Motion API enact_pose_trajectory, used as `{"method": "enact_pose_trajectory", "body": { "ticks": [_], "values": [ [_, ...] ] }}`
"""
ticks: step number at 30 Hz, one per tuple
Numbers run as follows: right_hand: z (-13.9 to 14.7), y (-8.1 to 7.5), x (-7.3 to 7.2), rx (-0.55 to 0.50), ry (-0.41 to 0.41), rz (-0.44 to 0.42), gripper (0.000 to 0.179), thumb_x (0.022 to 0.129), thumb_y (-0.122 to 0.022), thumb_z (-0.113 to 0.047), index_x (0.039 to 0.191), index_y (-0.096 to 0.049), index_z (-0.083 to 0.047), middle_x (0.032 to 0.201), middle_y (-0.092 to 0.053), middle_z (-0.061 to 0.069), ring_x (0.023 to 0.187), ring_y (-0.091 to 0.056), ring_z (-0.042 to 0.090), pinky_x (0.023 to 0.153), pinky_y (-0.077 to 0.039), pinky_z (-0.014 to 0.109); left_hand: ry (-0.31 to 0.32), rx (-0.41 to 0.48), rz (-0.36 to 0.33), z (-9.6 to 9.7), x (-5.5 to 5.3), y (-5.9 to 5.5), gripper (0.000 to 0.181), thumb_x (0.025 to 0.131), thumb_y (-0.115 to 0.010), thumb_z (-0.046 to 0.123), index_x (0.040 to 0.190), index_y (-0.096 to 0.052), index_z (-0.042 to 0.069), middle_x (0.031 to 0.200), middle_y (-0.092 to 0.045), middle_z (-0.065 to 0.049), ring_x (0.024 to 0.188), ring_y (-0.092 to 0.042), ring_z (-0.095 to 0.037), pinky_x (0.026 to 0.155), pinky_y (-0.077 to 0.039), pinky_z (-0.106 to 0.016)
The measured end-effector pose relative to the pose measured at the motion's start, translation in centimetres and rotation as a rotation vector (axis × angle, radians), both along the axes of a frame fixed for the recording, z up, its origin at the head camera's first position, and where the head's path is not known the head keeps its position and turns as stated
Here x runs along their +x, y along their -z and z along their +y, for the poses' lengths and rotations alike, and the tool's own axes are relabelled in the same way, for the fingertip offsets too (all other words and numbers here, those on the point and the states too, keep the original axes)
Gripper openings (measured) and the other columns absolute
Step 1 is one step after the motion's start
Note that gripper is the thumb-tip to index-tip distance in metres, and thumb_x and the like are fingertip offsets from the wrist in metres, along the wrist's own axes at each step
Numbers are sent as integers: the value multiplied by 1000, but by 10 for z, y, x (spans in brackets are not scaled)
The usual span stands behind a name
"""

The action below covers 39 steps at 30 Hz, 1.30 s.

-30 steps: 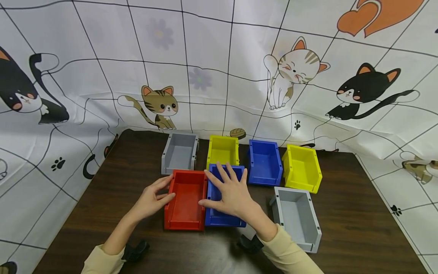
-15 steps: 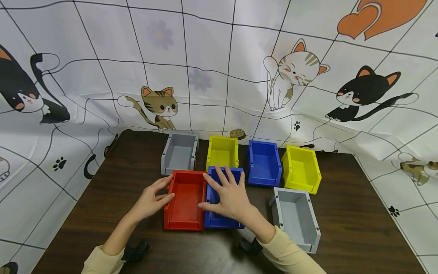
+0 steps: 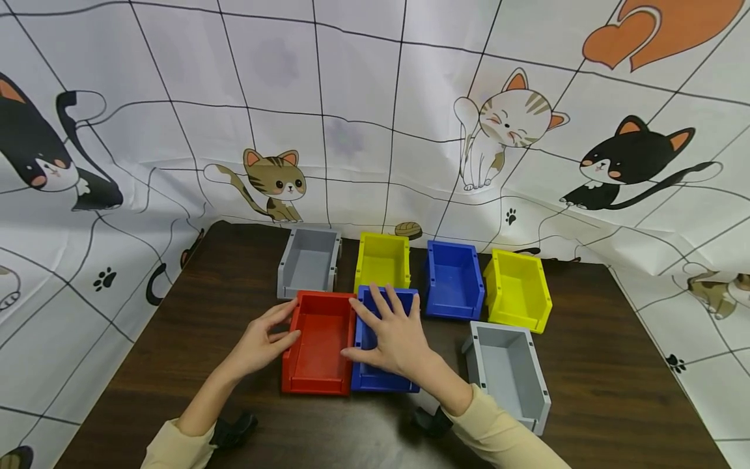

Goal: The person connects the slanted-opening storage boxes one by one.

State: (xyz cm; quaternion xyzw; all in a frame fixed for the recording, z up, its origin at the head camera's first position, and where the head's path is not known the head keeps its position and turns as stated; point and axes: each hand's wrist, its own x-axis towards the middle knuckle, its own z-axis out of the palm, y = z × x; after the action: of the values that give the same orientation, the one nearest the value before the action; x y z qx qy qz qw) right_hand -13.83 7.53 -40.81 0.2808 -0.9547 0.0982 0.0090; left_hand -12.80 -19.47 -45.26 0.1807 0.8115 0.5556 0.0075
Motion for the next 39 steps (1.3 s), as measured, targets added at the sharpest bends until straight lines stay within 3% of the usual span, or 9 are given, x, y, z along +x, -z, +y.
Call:
{"method": "enact_pose_trajectory", "body": {
  "ticks": [21,31,39],
  "values": [
    [-2,8,2,24,-11,30,83,78,-49,-73,146,-34,-28,153,-24,10,138,-19,38,101,-12,73,0,-7,39,-1,0,7,58,83,-65,-5,136,-40,-12,133,-43,-31,115,-47,-45,81,-52,-44],
    [-2,25,4,33,-16,30,84,78,-48,-74,147,-33,-28,153,-23,11,138,-21,39,99,-13,75,0,-6,25,-1,2,7,59,84,-65,-4,137,-39,-10,134,-42,-31,116,-47,-45,82,-52,-44],
    [-1,29,4,27,-17,52,87,76,-50,-74,147,-31,-28,152,-24,11,137,-21,39,99,-12,75,-4,-17,17,-1,1,8,60,84,-65,-3,137,-39,-10,135,-42,-30,117,-47,-45,82,-50,-45]
  ]
}}
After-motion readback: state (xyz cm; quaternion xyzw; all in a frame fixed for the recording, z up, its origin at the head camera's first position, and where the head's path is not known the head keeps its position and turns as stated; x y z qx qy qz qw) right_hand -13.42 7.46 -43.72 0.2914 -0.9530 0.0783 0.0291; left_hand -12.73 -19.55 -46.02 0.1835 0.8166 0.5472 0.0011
